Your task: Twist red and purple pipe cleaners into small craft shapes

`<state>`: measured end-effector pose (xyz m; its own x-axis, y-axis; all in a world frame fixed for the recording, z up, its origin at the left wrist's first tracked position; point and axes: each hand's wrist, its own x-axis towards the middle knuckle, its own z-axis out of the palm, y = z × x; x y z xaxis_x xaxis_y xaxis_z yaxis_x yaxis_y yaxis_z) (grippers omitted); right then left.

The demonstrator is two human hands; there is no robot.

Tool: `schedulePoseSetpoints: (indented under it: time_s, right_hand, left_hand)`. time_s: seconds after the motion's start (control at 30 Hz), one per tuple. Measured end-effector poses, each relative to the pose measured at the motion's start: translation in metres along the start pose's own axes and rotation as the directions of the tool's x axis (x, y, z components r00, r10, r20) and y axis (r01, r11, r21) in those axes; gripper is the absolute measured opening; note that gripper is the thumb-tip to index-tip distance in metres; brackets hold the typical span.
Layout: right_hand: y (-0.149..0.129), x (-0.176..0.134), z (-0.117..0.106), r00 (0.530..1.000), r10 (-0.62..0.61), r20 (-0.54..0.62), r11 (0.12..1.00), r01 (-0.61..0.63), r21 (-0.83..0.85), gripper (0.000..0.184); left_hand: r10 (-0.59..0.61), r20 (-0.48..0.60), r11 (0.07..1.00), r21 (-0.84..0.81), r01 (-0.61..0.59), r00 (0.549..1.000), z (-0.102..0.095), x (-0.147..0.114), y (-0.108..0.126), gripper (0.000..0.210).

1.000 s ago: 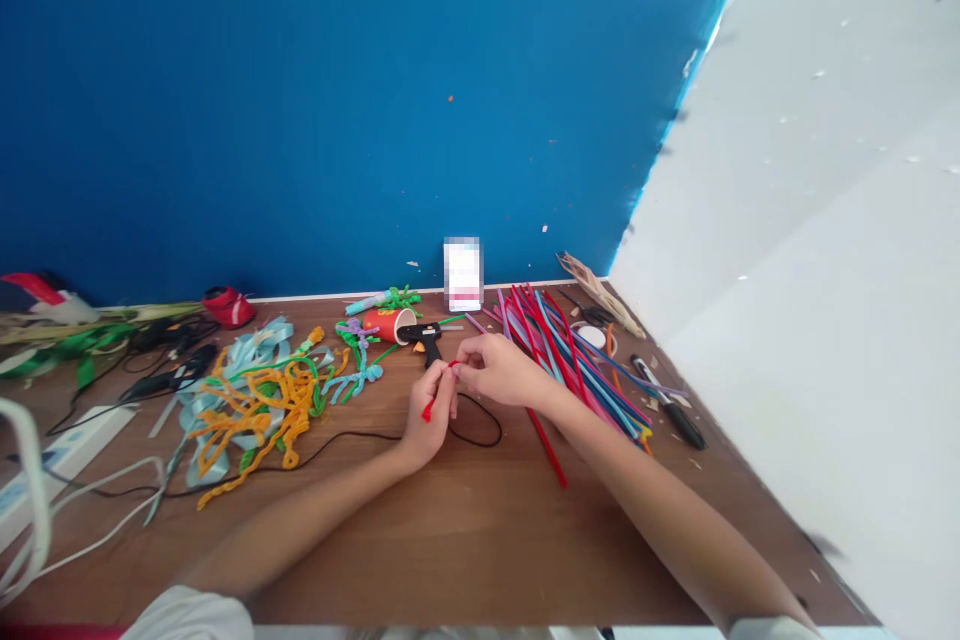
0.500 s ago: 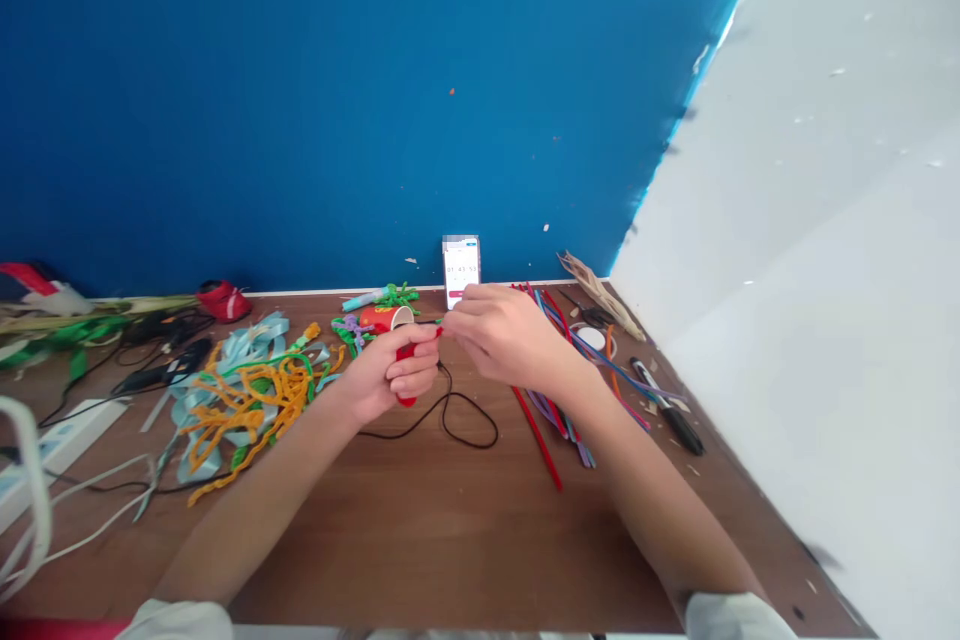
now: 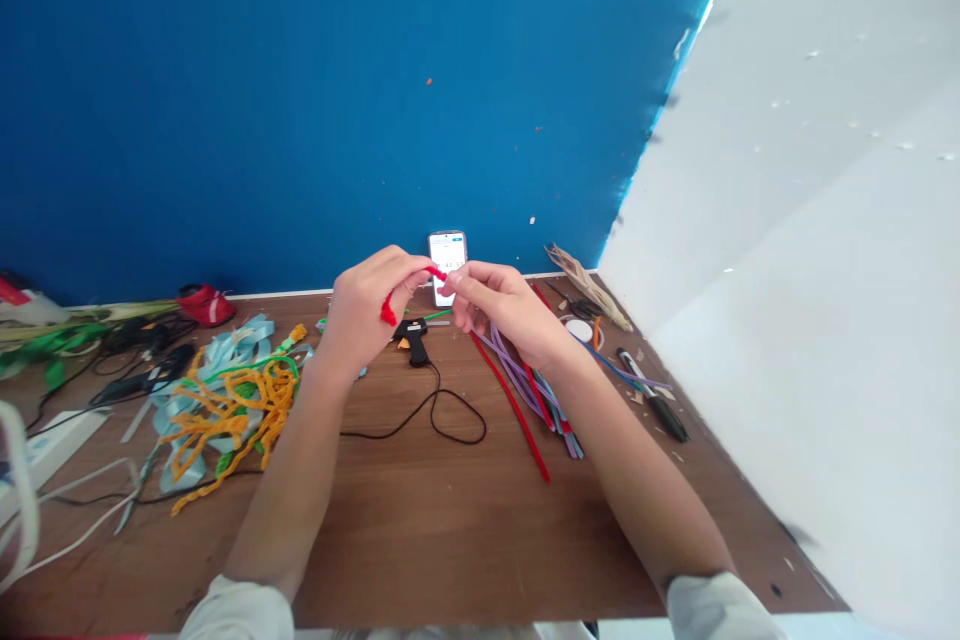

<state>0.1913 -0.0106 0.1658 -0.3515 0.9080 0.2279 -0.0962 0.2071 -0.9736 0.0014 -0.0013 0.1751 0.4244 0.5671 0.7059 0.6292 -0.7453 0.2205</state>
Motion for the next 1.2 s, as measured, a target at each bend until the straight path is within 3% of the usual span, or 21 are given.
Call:
schedulePoseSetpoints:
  time_s: [0.23, 0.37, 0.47, 0.57, 0.67, 0.73, 0.8, 0.83, 0.9, 0.97, 1.03, 1.1, 1.2]
  right_hand:
    - [-0.020, -0.015, 0.011, 0.991, -0.136, -0.007, 0.974, 0.132, -0.184, 0.030]
    - [-0.022, -0.021, 0.012, 0.958, -0.285, 0.019, 0.883, 0.271, -0.383, 0.027]
    - [-0.020, -0.024, 0.011, 0.883, -0.461, 0.081, 0.686, 0.413, -0.599, 0.020]
    - [-0.019, -0.028, 0.008, 0.764, -0.590, 0.263, 0.378, 0.548, -0.746, 0.017]
    - [-0.017, -0.030, 0.005, 0.655, -0.606, 0.450, 0.029, 0.584, -0.811, 0.025]
    - [-0.014, -0.030, 0.004, 0.634, -0.617, 0.465, -0.052, 0.557, -0.829, 0.026]
    - [-0.012, -0.029, 0.005, 0.647, -0.660, 0.382, 0.029, 0.529, -0.848, 0.021]
    - [-0.012, -0.028, 0.006, 0.666, -0.681, 0.305, 0.124, 0.514, -0.849, 0.017]
    - [-0.012, -0.026, 0.010, 0.730, -0.675, 0.109, 0.387, 0.475, -0.790, 0.012]
    - [-0.016, -0.026, 0.014, 0.843, -0.537, -0.035, 0.667, 0.399, -0.629, 0.018]
    - [-0.021, -0.027, 0.016, 0.929, -0.363, -0.067, 0.849, 0.301, -0.435, 0.030]
    - [-0.025, -0.028, 0.016, 0.969, -0.239, -0.058, 0.935, 0.214, -0.285, 0.036]
    - [-0.024, -0.026, 0.013, 0.993, -0.117, -0.017, 0.990, 0.116, -0.079, 0.028]
  left_hand:
    - [0.057, 0.050, 0.997, 0.044, -0.059, 0.997, -0.005, -0.012, 0.010, 0.023]
    - [-0.071, 0.101, 0.989, -0.125, 0.084, 0.992, -0.011, -0.013, 0.028, 0.023]
    - [-0.251, 0.164, 0.887, -0.356, 0.295, 0.954, -0.013, -0.014, 0.040, 0.029]
    - [-0.373, 0.296, 0.674, -0.566, 0.476, 0.880, -0.012, -0.014, 0.042, 0.031]
    - [-0.377, 0.488, 0.381, -0.693, 0.612, 0.787, -0.009, -0.013, 0.038, 0.033]
    - [-0.334, 0.577, 0.221, -0.720, 0.657, 0.745, -0.006, -0.012, 0.037, 0.034]
    - [-0.330, 0.548, 0.224, -0.746, 0.627, 0.769, -0.005, -0.011, 0.039, 0.033]
    - [-0.351, 0.482, 0.309, -0.750, 0.585, 0.803, -0.004, -0.011, 0.041, 0.032]
    - [-0.373, 0.287, 0.575, -0.675, 0.463, 0.882, -0.005, -0.011, 0.044, 0.029]
    - [-0.303, 0.120, 0.813, -0.485, 0.322, 0.945, -0.007, -0.011, 0.045, 0.026]
    - [-0.162, 0.039, 0.940, -0.299, 0.166, 0.986, -0.009, -0.011, 0.041, 0.024]
    - [-0.021, 0.001, 0.988, -0.153, 0.021, 1.000, -0.010, -0.012, 0.033, 0.022]
    - [0.095, -0.039, 0.995, -0.038, -0.096, 0.995, -0.008, -0.013, 0.020, 0.021]
